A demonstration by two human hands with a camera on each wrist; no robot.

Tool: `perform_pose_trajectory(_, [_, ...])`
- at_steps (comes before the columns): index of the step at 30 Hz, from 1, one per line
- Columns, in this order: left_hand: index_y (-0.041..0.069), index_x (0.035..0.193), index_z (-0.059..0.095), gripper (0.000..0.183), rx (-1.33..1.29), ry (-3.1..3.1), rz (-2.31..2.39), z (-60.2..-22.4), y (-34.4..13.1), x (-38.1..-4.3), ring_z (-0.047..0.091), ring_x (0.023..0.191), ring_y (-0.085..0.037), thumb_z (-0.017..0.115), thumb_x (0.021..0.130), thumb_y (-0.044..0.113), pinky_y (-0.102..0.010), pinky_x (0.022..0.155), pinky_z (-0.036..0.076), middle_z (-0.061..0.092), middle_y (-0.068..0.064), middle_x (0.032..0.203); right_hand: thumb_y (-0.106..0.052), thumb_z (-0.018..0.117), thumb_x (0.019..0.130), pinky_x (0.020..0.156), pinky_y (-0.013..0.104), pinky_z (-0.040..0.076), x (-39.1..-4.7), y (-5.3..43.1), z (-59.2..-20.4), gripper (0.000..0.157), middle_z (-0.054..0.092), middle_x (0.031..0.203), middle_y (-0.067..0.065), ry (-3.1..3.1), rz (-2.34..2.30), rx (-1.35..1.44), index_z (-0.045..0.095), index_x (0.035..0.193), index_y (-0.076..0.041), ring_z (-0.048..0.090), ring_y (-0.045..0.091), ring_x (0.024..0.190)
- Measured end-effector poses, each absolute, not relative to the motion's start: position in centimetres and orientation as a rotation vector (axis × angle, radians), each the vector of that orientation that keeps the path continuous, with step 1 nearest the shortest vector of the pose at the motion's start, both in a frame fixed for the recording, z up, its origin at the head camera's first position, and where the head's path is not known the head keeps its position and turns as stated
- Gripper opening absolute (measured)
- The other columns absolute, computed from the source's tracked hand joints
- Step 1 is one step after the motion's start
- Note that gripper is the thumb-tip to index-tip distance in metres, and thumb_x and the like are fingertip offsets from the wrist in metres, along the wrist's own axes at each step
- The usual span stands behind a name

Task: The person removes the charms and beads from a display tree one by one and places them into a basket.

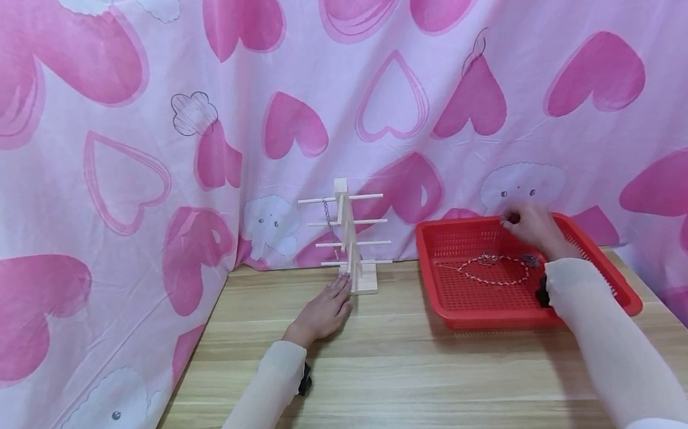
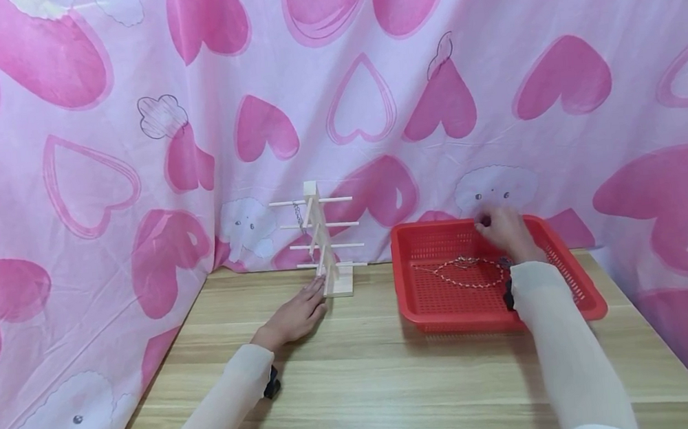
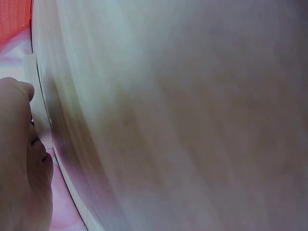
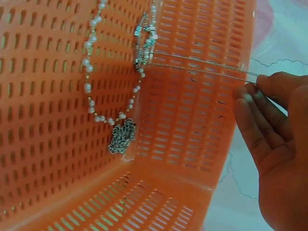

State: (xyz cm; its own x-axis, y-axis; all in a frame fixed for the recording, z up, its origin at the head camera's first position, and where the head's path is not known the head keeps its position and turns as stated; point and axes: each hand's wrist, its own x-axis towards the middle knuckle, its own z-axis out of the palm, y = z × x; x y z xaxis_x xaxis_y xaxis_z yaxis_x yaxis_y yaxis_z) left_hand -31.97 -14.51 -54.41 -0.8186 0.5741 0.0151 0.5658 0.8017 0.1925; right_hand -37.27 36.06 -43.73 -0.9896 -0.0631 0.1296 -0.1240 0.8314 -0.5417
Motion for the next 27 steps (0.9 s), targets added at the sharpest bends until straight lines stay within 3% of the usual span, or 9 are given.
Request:
perform_pose_trajectory(4, [0.001,0.169,0.022,0.062,0.937,2.942,0.286,-54.4,-14.5,-32.0,0.019,0.166,-0.034,0.035,0.116,0.032,-0.049,0.136,0.024,0.018,-0.016,0.178,-0.010,0.067,0.103,0.078,0.035,0.061,-37.2,36.1,-44.2,0.024,0.070,0.111,0.024,-2.964,0.890,0.154,0.070,0.126,-0.002,0.065,0.034,0.093])
perform_pose_trajectory(8, [0.001,0.168,0.022,0.062,0.944,2.945,0.285,-54.4,-14.5,-32.0,0.020,0.166,-0.034,0.035,0.116,0.032,-0.049,0.136,0.024,0.018,-0.016,0.178,-0.011,0.073,0.099,0.085,0.049,0.066,-36.9,36.1,-44.4,0.033,0.070,0.116,0.026,-3.011,0.910,0.139,0.067,0.129,-0.002,0.066,0.036,0.096])
perform_pose_trajectory(12, [0.001,0.169,0.022,0.062,0.940,2.948,0.284,-54.5,-14.5,-32.0,0.019,0.166,-0.033,0.035,0.116,0.032,-0.047,0.136,0.024,0.018,-0.016,0.178,-0.011,0.074,0.097,0.096,0.061,0.063,-36.9,36.2,-44.7,0.036,0.069,0.120,0.027,-3.052,0.899,0.133,0.067,0.131,0.000,0.066,0.038,0.100])
perform_pose_trajectory(20, [0.001,0.169,0.023,0.062,0.928,2.941,0.291,-54.4,-14.6,-31.8,0.020,0.166,-0.033,0.036,0.116,0.031,-0.048,0.136,0.025,0.020,-0.016,0.178,-0.010,0.070,0.099,0.091,0.055,0.065,-37.0,36.5,-45.7,0.026,0.071,0.117,0.025,-3.104,0.899,0.119,0.072,0.123,-0.001,0.067,0.037,0.099])
perform_pose_trajectory(27, [0.002,0.169,0.022,0.062,0.922,2.939,0.274,-54.2,-14.5,-31.9,0.019,0.166,-0.033,0.036,0.116,0.032,-0.047,0.136,0.024,0.018,-0.015,0.178,-0.010,0.073,0.097,0.090,0.055,0.066,-37.1,36.6,-46.1,0.027,0.071,0.118,0.026,-3.125,0.944,0.140,0.073,0.122,0.000,0.069,0.038,0.098])
